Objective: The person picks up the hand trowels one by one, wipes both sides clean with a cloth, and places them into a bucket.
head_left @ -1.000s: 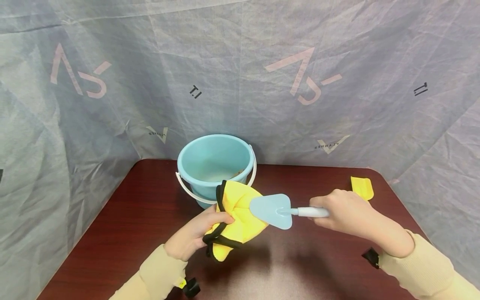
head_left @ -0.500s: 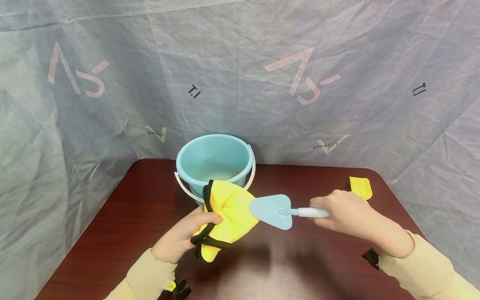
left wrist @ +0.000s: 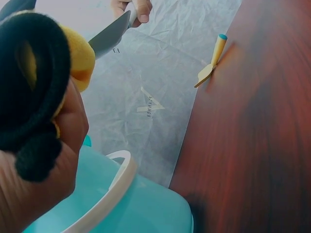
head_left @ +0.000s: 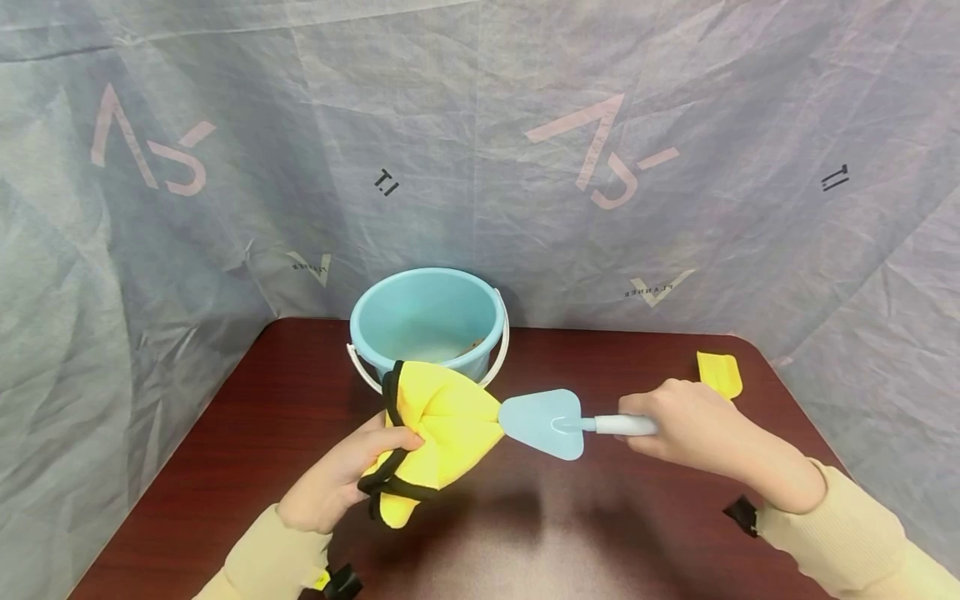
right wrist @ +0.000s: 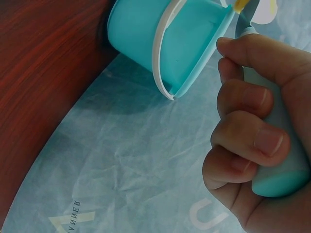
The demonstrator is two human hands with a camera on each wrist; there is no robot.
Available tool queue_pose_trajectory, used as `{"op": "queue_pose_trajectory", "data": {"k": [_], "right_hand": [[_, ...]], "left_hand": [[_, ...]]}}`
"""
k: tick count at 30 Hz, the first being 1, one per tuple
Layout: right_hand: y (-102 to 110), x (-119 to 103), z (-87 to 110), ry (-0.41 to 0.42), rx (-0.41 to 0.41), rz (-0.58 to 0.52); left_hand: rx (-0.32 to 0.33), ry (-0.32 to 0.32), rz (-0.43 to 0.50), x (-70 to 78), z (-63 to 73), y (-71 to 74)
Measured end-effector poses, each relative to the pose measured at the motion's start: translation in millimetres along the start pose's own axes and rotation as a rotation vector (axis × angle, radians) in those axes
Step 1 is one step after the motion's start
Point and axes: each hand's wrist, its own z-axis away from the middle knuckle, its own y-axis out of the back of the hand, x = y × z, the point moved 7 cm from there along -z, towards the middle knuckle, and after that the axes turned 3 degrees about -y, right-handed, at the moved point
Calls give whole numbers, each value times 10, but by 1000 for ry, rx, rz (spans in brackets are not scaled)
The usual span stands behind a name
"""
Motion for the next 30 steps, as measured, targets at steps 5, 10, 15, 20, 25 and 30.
{"op": "queue_pose_trajectory", "data": {"k": [5,10,15,20,25,30], "right_hand": [[-8,4,2,-3,1,4],[-23,15,6,-15,-10,11],[-27,17,12,-12,-12,9],[-28,18,15,3,-9,0],[-10,13,11,23,10,-3],[3,13,4,27,14,-5]], "left_hand": [[25,1,-3,33,66,16],[85,23,-25,51,150,61],[156,52,-58,57,240,144],[131,49,-43,48,302,197],[103,75,-29,-13,316,256],[159,139,-76,-117,287,350]]}}
